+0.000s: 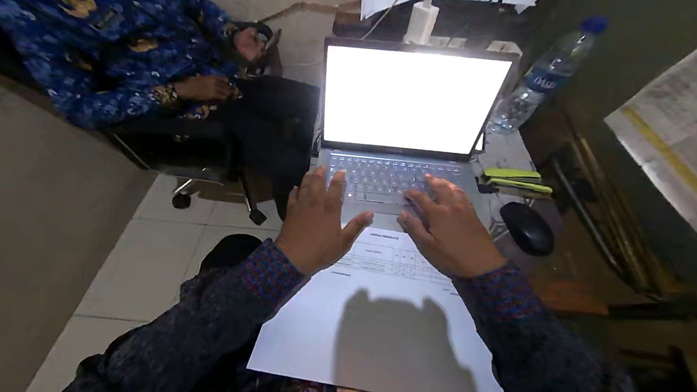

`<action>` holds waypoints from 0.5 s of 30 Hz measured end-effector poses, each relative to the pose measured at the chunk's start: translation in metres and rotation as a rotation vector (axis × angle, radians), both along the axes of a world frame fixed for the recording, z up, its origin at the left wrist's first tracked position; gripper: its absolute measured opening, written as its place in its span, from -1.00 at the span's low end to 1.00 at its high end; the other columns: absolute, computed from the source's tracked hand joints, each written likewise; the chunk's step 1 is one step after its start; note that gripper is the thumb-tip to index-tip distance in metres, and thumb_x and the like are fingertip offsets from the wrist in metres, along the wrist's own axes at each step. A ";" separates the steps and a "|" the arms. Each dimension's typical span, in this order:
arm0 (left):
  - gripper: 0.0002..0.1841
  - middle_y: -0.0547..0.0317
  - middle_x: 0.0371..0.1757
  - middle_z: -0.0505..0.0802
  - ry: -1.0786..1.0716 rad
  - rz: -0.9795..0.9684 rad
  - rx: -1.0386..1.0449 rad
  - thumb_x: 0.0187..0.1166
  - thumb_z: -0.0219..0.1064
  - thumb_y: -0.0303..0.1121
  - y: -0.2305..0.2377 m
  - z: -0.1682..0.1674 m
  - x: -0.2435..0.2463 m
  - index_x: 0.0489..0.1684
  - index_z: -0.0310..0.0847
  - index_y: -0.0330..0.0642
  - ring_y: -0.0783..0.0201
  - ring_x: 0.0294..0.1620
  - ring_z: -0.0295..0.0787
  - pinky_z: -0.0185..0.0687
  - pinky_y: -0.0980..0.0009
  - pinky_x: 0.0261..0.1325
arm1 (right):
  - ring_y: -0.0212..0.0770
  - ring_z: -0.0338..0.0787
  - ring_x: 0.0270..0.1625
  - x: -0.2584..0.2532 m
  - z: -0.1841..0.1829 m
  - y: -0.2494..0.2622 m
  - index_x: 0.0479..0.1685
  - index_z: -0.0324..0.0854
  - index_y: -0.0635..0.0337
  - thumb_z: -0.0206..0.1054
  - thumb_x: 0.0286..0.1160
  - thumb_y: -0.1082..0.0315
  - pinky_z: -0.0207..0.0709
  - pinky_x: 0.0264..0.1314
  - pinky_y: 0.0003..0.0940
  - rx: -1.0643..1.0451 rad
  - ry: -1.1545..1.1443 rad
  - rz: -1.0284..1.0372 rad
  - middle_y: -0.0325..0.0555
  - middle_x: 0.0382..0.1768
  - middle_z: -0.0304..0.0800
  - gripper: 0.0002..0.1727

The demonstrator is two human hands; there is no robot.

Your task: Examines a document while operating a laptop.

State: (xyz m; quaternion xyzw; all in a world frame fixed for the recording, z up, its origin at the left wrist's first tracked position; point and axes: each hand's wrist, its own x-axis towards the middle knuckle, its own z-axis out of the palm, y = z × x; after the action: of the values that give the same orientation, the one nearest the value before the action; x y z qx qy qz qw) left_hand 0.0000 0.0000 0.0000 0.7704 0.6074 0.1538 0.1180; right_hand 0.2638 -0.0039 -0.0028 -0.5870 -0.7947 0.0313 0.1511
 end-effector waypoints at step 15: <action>-0.03 -0.17 0.68 0.40 -0.405 -0.019 0.009 0.51 0.31 0.31 -0.032 -0.013 -0.043 0.87 0.07 -0.04 0.01 0.60 0.46 0.54 0.01 0.54 | 0.31 0.39 0.69 0.021 -0.012 -0.018 0.62 0.52 -0.01 -0.04 0.67 -0.36 0.31 0.63 0.37 0.016 0.101 -0.171 0.27 0.64 0.42 -0.22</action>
State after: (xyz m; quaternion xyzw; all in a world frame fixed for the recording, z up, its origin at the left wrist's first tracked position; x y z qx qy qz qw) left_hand -0.0432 -0.0324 -0.0127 0.7298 0.5634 0.3072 0.2356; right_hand 0.2850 -0.0219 -0.0146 -0.6492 -0.7333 0.0414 0.1977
